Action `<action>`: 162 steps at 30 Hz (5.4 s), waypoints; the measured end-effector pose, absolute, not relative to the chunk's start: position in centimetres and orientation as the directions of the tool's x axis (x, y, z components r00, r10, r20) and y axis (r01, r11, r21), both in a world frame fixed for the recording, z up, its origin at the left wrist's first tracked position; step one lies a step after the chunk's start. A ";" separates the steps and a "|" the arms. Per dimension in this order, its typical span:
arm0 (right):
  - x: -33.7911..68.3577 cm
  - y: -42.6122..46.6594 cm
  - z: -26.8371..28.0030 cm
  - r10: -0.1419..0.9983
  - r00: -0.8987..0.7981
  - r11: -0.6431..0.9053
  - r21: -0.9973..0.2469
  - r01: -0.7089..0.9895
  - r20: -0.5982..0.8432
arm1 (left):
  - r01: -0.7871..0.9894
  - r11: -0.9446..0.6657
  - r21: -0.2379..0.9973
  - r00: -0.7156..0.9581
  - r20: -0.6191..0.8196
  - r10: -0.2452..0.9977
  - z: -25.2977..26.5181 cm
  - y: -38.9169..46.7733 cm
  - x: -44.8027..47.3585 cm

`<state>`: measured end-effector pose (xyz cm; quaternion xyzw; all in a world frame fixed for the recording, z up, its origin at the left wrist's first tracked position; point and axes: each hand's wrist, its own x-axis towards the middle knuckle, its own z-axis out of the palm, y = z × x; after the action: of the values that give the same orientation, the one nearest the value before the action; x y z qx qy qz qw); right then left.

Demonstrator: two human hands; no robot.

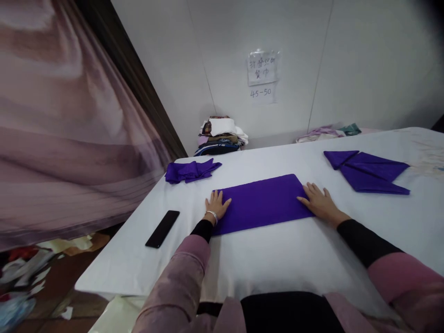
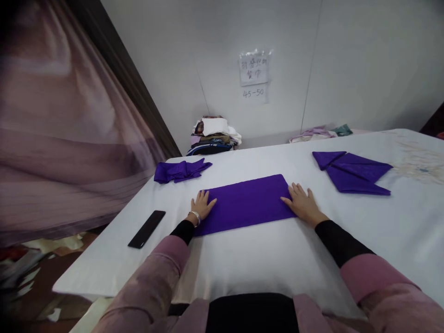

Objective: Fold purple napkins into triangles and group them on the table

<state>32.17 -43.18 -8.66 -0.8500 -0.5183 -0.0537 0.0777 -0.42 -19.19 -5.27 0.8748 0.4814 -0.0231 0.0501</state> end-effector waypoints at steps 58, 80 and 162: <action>36.6 -34.4 -8.6 0.806 0.592 -0.585 -0.145 0.798 0.006 | 0.809 -0.565 0.162 0.583 -0.093 0.807 -7.0 -18.4 3.8; 34.0 -38.1 -9.4 0.875 0.484 -0.478 -0.153 0.865 0.003 | 0.877 -0.471 0.096 0.478 -0.062 0.876 -7.4 -15.7 0.1; 24.8 -42.2 -7.2 0.741 0.646 0.165 -0.884 -0.437 -0.180 | 0.153 -0.758 0.634 0.817 0.351 0.458 -5.1 -33.5 6.4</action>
<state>24.78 -42.24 -7.18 -0.5123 -0.1487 0.3934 0.7488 6.36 -33.48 -5.05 0.9033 0.1692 0.2512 0.3040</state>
